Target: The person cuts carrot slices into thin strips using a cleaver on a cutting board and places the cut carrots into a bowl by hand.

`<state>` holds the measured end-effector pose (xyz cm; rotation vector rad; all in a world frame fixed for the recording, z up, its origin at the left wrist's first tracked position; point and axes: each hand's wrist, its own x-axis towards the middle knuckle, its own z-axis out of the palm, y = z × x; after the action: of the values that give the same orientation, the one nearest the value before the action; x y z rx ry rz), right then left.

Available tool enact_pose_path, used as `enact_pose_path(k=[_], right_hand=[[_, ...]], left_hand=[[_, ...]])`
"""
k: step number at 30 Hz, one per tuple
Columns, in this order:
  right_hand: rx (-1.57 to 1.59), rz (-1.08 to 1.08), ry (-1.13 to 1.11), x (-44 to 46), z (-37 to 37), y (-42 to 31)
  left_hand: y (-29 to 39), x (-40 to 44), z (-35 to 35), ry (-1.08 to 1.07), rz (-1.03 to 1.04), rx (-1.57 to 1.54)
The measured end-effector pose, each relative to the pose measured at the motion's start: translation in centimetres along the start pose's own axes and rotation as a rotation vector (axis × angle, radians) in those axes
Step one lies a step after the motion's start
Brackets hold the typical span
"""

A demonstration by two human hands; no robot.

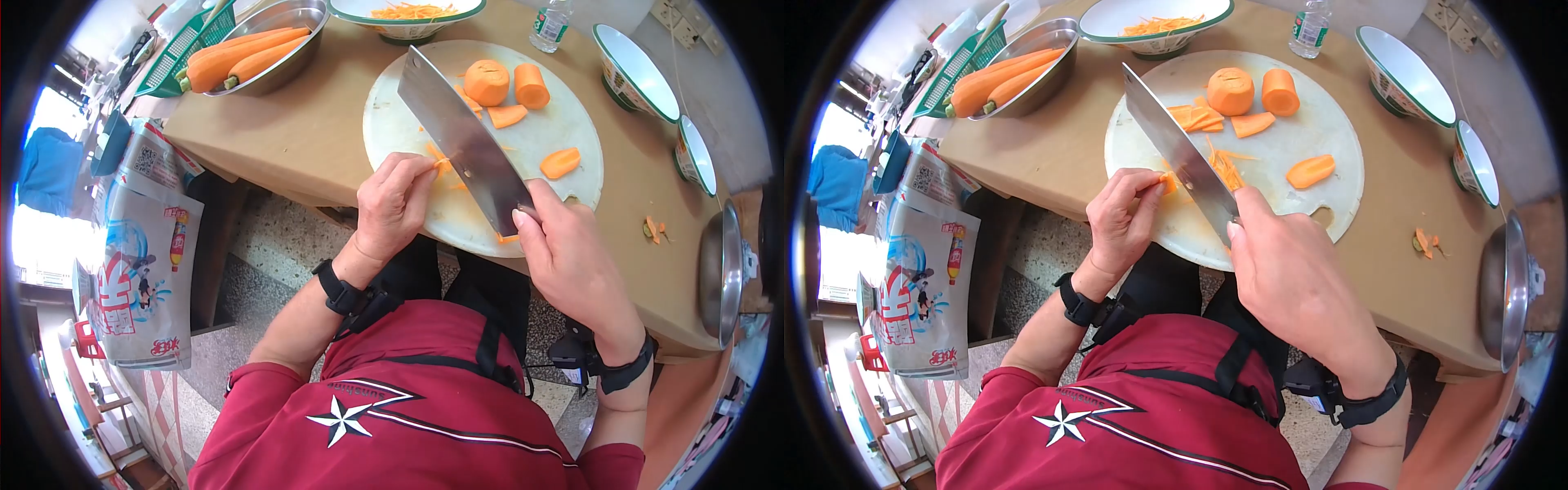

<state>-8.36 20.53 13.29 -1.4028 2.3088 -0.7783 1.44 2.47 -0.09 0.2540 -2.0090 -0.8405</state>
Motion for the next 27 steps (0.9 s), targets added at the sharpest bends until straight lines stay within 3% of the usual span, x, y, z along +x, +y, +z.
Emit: enact_pose_path(k=[27], right_hand=[[-0.058,-0.082,0.032,-0.22,0.21,-0.12]], left_hand=[[-0.09,-0.01,-0.02,-0.008,-0.007,0.007]])
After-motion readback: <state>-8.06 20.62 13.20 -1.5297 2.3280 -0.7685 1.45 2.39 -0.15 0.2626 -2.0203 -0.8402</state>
